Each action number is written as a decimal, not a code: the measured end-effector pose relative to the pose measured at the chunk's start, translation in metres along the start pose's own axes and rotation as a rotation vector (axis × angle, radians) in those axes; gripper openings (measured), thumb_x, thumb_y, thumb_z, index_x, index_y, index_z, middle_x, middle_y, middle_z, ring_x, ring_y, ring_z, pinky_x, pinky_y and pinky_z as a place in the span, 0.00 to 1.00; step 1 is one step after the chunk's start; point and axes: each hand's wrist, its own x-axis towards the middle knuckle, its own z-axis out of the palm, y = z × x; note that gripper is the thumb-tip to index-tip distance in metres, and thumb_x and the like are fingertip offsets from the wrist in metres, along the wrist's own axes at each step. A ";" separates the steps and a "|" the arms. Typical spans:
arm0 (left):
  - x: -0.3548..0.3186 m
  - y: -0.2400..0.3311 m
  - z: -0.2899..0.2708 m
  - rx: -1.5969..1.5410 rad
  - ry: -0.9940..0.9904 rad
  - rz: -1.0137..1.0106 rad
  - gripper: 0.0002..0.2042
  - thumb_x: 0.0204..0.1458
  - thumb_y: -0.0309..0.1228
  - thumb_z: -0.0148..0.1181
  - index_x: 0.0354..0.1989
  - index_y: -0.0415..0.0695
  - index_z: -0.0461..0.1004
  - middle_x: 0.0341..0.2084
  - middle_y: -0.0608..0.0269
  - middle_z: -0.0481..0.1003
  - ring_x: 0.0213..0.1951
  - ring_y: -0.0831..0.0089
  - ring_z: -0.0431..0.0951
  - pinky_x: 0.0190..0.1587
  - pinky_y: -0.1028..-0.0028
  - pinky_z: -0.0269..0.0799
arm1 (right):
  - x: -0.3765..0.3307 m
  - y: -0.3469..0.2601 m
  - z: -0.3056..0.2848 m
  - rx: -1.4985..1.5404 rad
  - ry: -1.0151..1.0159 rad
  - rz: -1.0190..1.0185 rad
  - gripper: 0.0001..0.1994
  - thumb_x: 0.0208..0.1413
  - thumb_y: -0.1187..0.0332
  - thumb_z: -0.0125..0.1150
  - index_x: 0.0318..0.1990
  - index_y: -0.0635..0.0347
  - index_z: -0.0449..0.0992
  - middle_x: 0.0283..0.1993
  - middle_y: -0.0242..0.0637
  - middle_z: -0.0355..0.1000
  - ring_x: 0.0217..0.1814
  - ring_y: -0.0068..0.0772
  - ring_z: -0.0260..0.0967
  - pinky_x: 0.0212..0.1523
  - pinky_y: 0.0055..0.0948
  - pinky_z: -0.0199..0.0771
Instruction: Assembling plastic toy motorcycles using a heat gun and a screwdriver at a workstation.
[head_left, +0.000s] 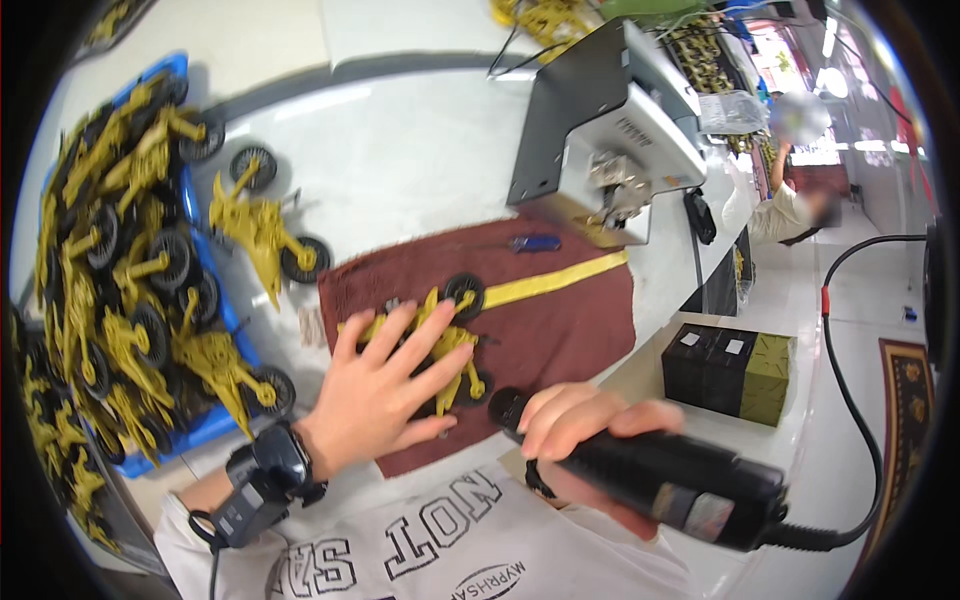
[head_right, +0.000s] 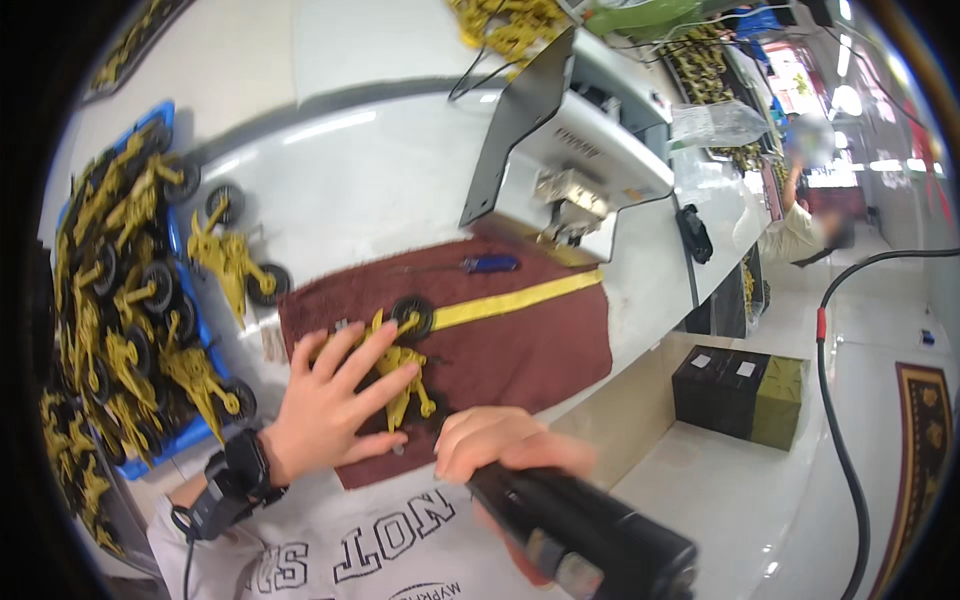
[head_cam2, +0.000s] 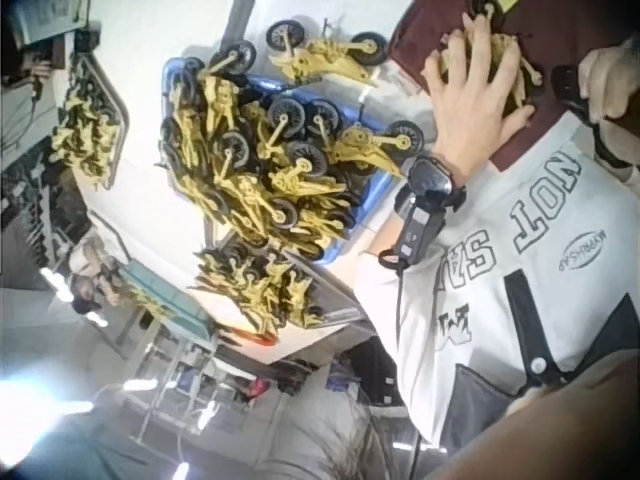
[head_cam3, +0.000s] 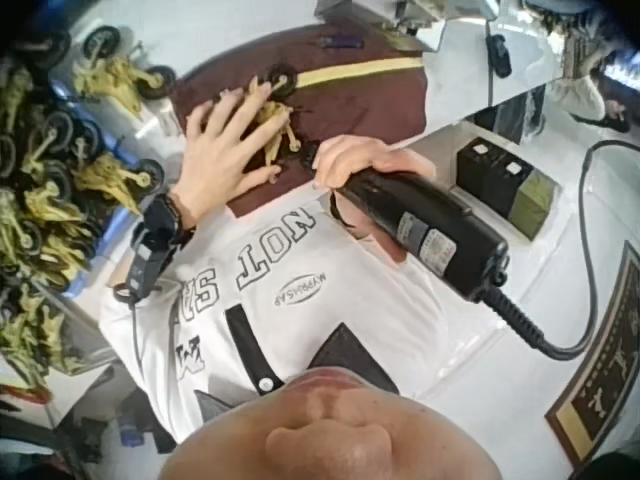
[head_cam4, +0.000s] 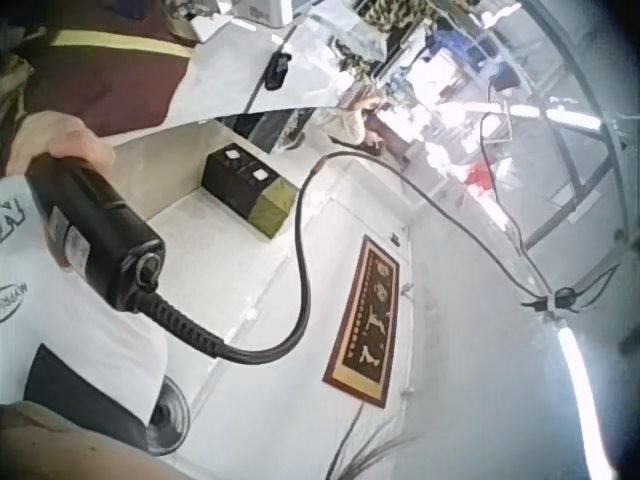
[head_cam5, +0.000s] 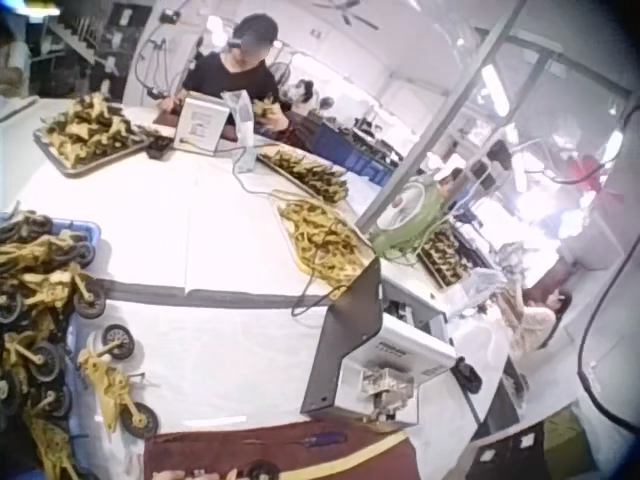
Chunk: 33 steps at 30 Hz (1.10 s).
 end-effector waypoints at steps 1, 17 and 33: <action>0.002 0.001 -0.001 -0.004 0.004 0.008 0.31 0.38 0.52 0.61 0.54 0.56 0.68 0.60 0.54 0.59 0.55 0.54 0.61 0.54 0.54 0.52 | -0.001 0.000 0.000 0.011 0.002 -0.009 0.37 0.48 0.36 0.54 0.46 0.65 0.56 0.27 0.48 0.70 0.20 0.40 0.69 0.22 0.37 0.71; 0.060 0.065 -0.026 0.011 -0.179 -0.292 0.36 0.34 0.35 0.63 0.59 0.47 0.62 0.62 0.47 0.54 0.57 0.48 0.58 0.57 0.53 0.47 | 0.005 -0.008 -0.129 0.216 0.823 0.568 0.24 0.57 0.61 0.49 0.59 0.60 0.57 0.44 0.46 0.66 0.43 0.43 0.68 0.48 0.41 0.67; 0.044 0.057 -0.075 -0.128 0.347 -0.293 0.26 0.43 0.45 0.60 0.49 0.44 0.70 0.52 0.41 0.64 0.54 0.47 0.63 0.54 0.52 0.58 | 0.201 -0.034 -0.256 -0.823 0.182 0.020 0.18 0.56 0.70 0.54 0.53 0.68 0.66 0.46 0.43 0.71 0.46 0.29 0.70 0.47 0.23 0.69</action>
